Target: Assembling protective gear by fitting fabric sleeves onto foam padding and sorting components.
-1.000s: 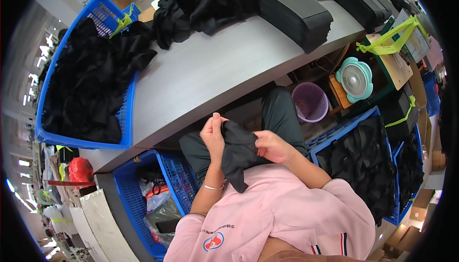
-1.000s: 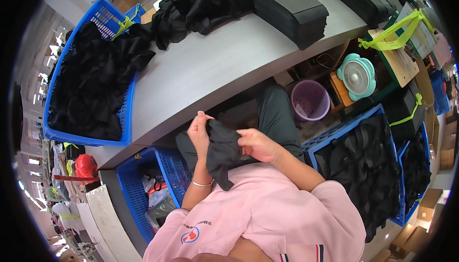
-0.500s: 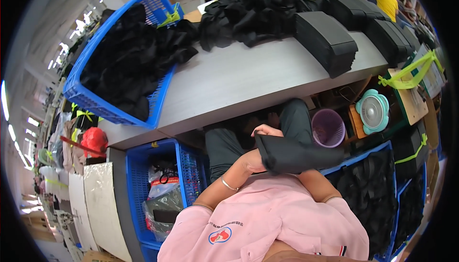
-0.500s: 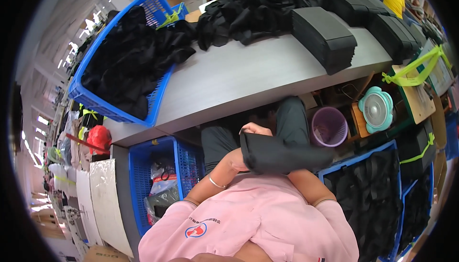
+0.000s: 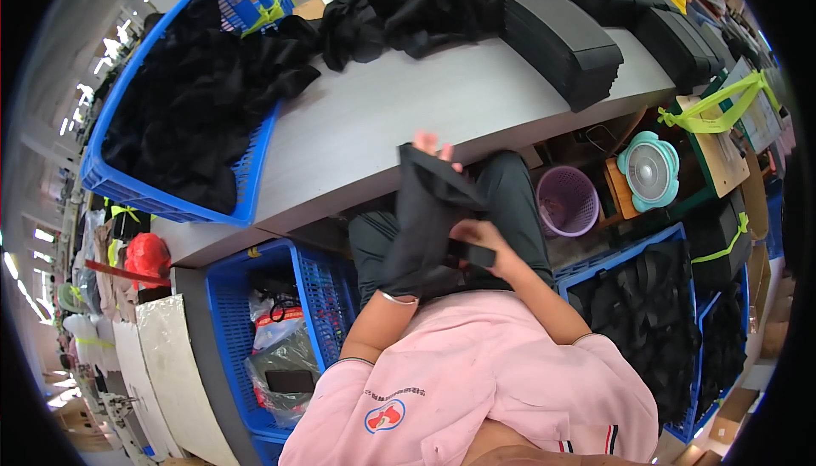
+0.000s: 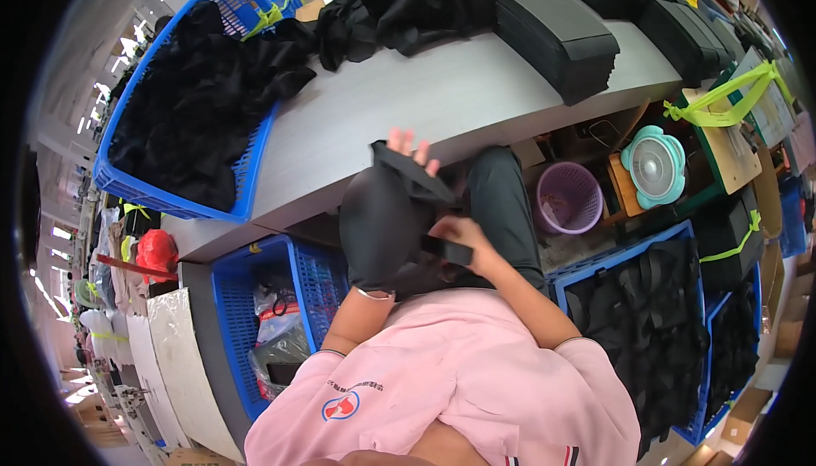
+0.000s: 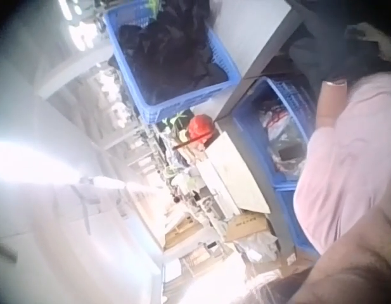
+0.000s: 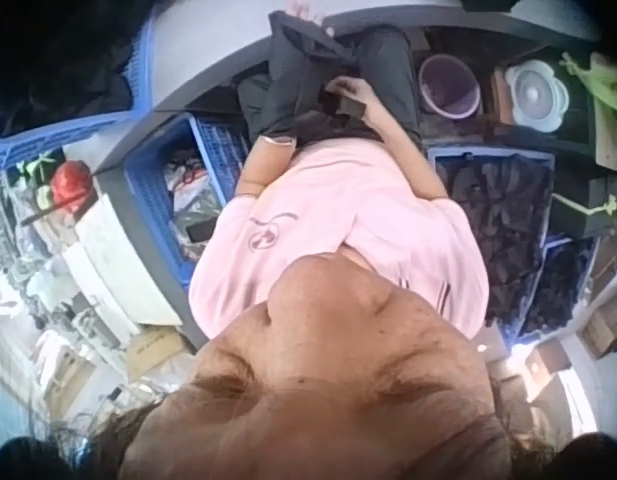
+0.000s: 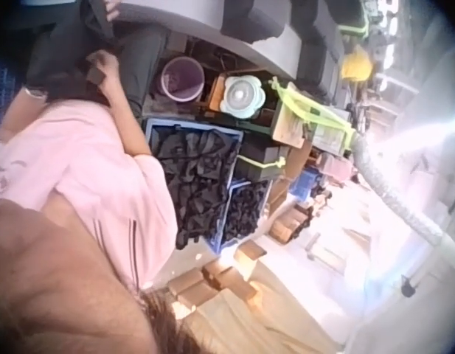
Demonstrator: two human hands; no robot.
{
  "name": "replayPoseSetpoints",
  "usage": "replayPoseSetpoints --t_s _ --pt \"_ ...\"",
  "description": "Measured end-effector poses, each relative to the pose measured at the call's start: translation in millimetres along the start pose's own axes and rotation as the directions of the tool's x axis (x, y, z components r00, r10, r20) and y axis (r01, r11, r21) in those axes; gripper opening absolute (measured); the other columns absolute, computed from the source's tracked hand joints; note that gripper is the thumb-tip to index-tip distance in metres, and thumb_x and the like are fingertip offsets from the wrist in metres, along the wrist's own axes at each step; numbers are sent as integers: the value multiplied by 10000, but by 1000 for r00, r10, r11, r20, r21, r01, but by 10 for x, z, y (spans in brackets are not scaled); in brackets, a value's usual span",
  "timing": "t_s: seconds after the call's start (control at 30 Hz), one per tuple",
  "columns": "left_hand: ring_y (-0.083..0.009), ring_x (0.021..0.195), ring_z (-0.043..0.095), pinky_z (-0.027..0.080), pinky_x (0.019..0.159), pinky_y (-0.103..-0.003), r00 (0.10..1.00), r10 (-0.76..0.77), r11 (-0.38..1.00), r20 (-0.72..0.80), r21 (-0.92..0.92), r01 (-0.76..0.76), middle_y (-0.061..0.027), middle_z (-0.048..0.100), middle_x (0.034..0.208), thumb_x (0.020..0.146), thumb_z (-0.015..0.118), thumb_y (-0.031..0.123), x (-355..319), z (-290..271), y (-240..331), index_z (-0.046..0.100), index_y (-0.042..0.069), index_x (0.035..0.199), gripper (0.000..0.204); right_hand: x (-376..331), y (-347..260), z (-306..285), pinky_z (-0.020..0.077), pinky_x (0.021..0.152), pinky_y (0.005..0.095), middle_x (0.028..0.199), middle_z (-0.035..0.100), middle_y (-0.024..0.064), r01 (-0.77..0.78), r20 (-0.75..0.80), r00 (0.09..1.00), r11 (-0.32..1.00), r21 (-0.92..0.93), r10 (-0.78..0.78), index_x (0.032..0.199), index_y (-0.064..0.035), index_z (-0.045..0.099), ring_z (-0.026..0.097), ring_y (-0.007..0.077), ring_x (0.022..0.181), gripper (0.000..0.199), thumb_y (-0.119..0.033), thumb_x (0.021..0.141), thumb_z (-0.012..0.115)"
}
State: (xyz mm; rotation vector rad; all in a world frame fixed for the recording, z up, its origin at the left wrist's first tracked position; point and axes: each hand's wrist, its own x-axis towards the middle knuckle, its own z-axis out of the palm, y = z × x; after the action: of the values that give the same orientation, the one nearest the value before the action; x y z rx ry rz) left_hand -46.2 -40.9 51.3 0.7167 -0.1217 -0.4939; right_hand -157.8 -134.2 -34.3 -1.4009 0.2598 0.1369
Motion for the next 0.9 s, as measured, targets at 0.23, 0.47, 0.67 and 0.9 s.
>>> replayPoseSetpoints --t_s 0.23,0.47,0.67,0.9 --pt "-200 1146 328 300 935 -365 973 -65 993 -219 82 85 -27 322 1337 1073 347 398 -372 178 247 321 140 1423 436 -281 -946 90 513 800 322 1023 629 124 481 -305 628 665 -571 -716 1052 10 612 639 236 877 268 -181 893 712" --pt "-150 488 515 483 517 -287 682 510 164 524 719 -675 -56 557 733 1092 295 351 -355 -49 49 538 66 1141 378 -213 -785 150 500 762 349 936 646 124 379 -195 642 528 -760 -741 901 9 641 635 329 881 83 2 822 666" --pt "-173 764 566 501 768 -304 979 93 723 181 664 -191 -97 585 934 1070 380 201 -668 -53 349 530 15 1202 273 -483 -1068 -147 435 757 267 899 652 38 434 36 897 894 109 -440 902 67 676 550 107 824 227 -152 955 647" --pt "-201 1140 484 404 1003 -318 915 -222 961 338 233 148 -133 480 1285 1060 425 189 -257 -453 -135 406 -1 1385 377 47 -1249 -519 419 784 214 862 614 -26 467 -315 838 884 -9 -446 910 5 661 520 47 828 267 -218 1020 565"
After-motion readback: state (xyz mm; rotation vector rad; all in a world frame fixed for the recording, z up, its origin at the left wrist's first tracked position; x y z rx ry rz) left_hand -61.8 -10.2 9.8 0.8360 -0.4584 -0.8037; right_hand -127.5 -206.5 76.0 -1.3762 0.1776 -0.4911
